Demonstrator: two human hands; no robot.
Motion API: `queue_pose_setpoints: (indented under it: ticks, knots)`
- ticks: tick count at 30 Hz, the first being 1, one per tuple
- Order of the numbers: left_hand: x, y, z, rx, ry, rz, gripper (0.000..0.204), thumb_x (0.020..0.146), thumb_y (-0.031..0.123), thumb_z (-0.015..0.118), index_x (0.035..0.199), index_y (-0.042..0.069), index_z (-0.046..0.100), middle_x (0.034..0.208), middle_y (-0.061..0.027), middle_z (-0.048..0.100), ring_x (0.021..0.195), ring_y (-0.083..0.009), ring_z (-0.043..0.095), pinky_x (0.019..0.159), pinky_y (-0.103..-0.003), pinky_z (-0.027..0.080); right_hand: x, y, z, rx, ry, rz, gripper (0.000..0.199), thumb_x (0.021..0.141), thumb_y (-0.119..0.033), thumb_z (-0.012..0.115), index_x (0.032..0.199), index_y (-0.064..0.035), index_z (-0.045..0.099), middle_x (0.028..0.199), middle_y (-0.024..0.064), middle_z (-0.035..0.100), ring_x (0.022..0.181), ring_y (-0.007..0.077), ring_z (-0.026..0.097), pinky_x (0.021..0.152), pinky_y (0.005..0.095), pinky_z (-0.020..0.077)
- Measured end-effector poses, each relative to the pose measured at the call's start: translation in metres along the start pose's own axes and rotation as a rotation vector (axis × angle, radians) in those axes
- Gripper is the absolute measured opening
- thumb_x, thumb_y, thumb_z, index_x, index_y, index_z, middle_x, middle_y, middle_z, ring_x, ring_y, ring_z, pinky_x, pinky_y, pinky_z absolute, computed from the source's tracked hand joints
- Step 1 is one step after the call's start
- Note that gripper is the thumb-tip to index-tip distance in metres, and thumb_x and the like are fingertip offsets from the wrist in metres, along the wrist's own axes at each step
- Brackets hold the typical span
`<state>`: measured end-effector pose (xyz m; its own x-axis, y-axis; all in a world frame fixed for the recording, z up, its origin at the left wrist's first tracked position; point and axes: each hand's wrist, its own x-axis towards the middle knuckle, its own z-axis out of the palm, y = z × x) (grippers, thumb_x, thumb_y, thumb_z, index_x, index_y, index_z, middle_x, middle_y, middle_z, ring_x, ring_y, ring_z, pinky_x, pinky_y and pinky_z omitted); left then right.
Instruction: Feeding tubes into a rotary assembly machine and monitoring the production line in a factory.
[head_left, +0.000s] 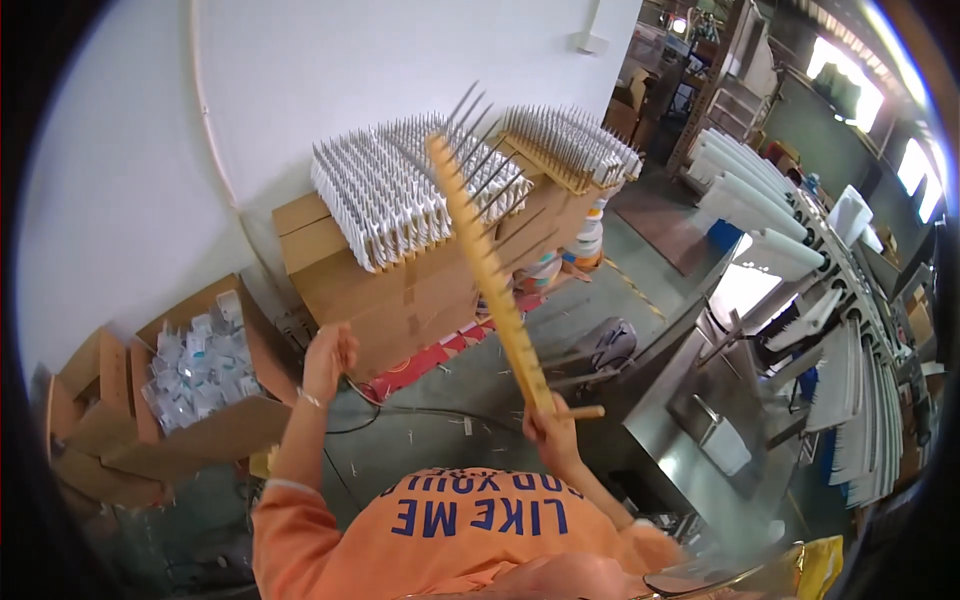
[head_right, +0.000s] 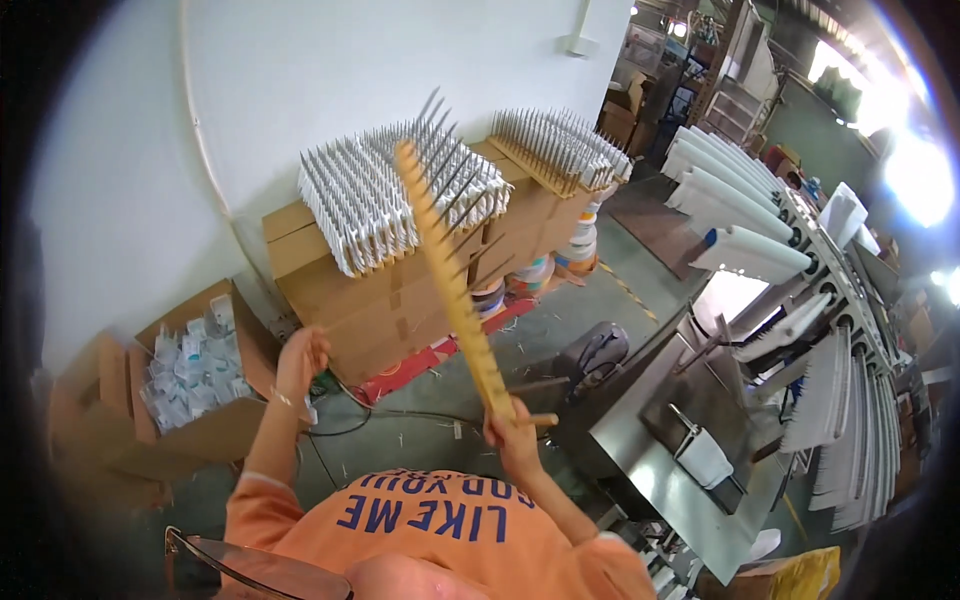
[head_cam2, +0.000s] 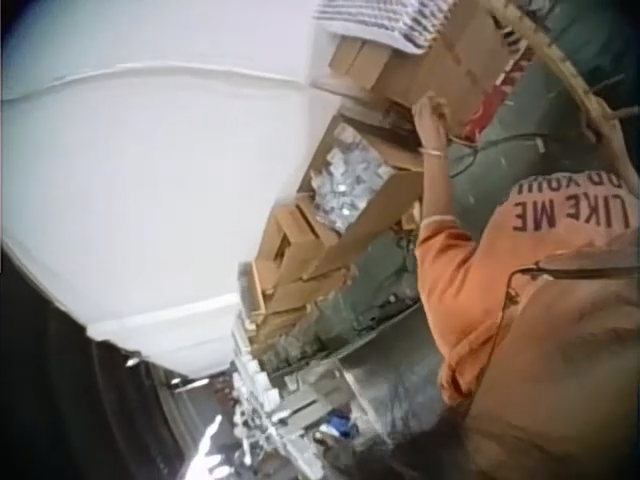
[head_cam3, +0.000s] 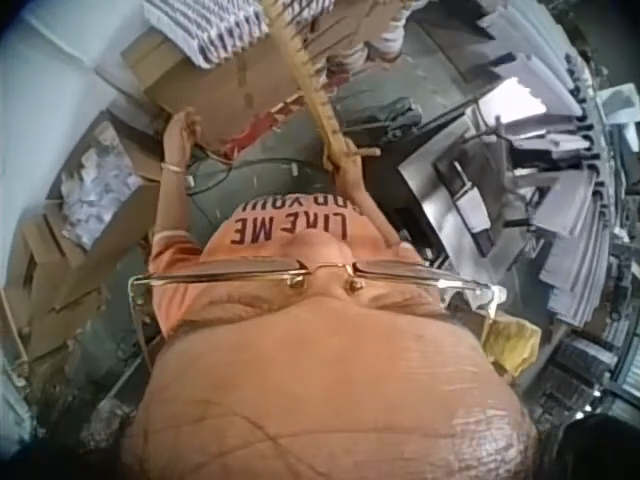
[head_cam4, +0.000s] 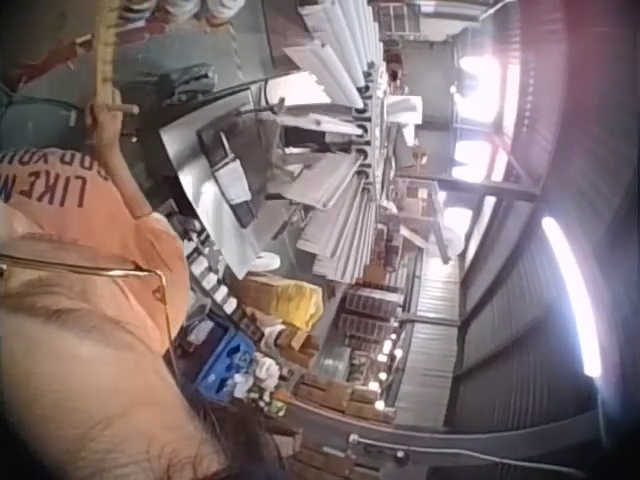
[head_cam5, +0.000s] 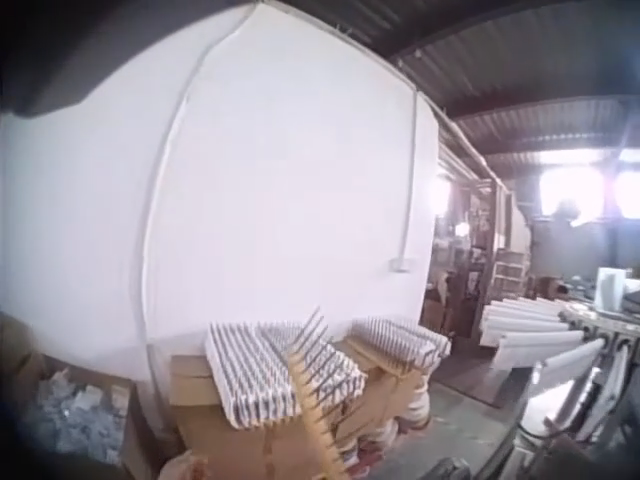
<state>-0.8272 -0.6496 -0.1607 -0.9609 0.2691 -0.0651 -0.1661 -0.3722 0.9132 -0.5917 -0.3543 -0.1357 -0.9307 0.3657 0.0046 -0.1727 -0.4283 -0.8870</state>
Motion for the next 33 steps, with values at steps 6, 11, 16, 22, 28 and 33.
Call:
queue_pose_setpoints:
  ticks: [6, 11, 16, 22, 28, 33]
  knots:
    - [-0.033, -0.070, 0.002, -0.079, 0.163, -0.184, 0.019, 0.087, 0.024, 0.050, 0.093, 0.007, 0.056, 0.070, -0.0037, 0.059, 0.054, -0.0104, 0.052, 0.046, -0.023, 0.041, 0.258, 0.007, 0.000, -0.325, 0.276, -0.512, 0.012, 0.080, -0.010, 0.058, 0.086, -0.0055, 0.049, 0.067, -0.0024, 0.044, 0.054, 0.0045, 0.040, 0.046, 0.0193, 0.0329]
    - [-0.010, -0.134, -0.012, -0.047, 0.312, -0.369, 0.015, 0.084, 0.020, 0.055, 0.088, 0.005, 0.057, 0.069, -0.0056, 0.060, 0.054, -0.0115, 0.053, 0.045, -0.024, 0.041, 0.462, -0.036, -0.084, -0.282, 0.264, -0.342, 0.020, 0.078, -0.010, 0.059, 0.068, -0.0089, 0.042, 0.056, -0.0035, 0.042, 0.046, 0.0050, 0.038, 0.040, 0.0212, 0.0271]
    - [0.056, -0.168, 0.010, 0.111, 0.537, -0.625, 0.018, 0.086, 0.019, 0.054, 0.090, 0.002, 0.058, 0.072, -0.0087, 0.060, 0.060, -0.0152, 0.056, 0.054, -0.028, 0.046, 0.574, -0.031, -0.167, -0.380, 0.165, -0.072, 0.015, 0.082, -0.018, 0.057, 0.073, -0.0087, 0.050, 0.054, -0.0017, 0.045, 0.040, 0.0065, 0.037, 0.035, 0.0207, 0.0243]
    - [0.145, -0.174, 0.059, 0.197, 0.340, -0.663, 0.025, 0.087, 0.021, 0.052, 0.100, 0.000, 0.056, 0.079, -0.0104, 0.061, 0.067, -0.0167, 0.058, 0.058, -0.029, 0.048, 0.659, 0.028, -0.229, -0.265, 0.320, 0.183, 0.015, 0.079, -0.016, 0.060, 0.073, -0.0076, 0.049, 0.057, 0.0003, 0.047, 0.043, 0.0095, 0.044, 0.036, 0.0210, 0.0321]
    - [0.175, -0.179, 0.056, 0.304, 0.287, -0.690, 0.026, 0.088, 0.021, 0.052, 0.104, 0.001, 0.053, 0.085, -0.0110, 0.061, 0.071, -0.0168, 0.058, 0.062, -0.029, 0.048, 0.729, 0.042, -0.255, -0.062, 0.422, 0.161, 0.013, 0.077, -0.012, 0.062, 0.077, -0.0066, 0.050, 0.063, 0.0030, 0.051, 0.047, 0.0118, 0.047, 0.039, 0.0221, 0.0371]
    - [0.172, -0.191, 0.031, 0.021, 0.377, -0.564, 0.022, 0.087, 0.019, 0.051, 0.101, 0.002, 0.053, 0.081, -0.0101, 0.060, 0.070, -0.0165, 0.058, 0.061, -0.029, 0.048, 0.775, 0.069, -0.296, 0.350, 0.536, -0.064, 0.009, 0.079, -0.009, 0.061, 0.084, -0.0053, 0.054, 0.069, 0.0033, 0.054, 0.058, 0.0158, 0.051, 0.047, 0.0260, 0.0403]
